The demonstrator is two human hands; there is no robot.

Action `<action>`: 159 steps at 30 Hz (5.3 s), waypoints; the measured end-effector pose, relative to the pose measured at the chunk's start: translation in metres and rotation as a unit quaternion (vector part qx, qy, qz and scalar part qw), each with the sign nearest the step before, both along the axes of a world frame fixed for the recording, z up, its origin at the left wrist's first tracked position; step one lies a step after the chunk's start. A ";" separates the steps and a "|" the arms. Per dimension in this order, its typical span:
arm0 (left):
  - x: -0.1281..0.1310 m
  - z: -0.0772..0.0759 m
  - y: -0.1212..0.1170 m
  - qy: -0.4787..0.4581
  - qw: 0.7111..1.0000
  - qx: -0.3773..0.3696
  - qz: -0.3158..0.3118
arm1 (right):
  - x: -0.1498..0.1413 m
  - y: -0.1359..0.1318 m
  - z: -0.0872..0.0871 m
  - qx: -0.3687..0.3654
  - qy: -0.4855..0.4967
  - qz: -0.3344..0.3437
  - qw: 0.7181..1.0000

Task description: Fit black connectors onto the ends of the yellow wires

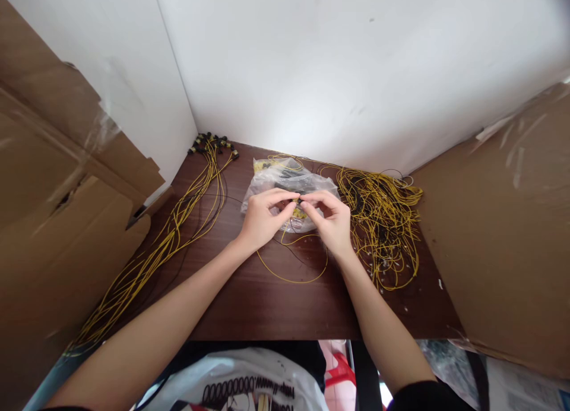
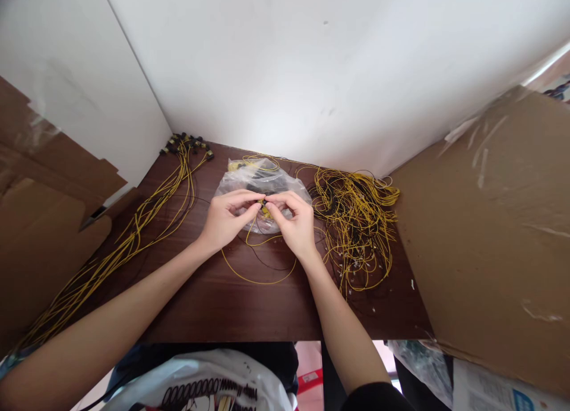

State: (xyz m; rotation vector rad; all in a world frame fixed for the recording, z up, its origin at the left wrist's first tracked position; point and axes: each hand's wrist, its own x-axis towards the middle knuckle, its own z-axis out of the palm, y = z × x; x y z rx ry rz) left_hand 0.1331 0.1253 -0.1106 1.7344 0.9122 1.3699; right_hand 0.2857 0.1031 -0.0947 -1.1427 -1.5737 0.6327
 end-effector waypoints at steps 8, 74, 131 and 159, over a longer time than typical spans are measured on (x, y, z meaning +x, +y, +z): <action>0.000 -0.001 0.000 -0.013 1.000 -0.008 0.001 | -0.001 0.000 -0.001 0.006 -0.004 0.000 1.000; -0.005 0.009 0.005 -0.266 0.824 -0.425 -0.263 | 0.006 -0.003 0.014 -0.098 0.096 0.110 0.984; 0.006 -0.004 -0.001 -0.247 0.900 -0.346 -0.101 | 0.009 0.001 0.006 -0.022 -0.074 0.011 0.997; 0.006 0.003 -0.005 -0.142 0.971 -0.189 -0.041 | 0.006 0.000 0.004 -0.037 -0.038 0.028 0.998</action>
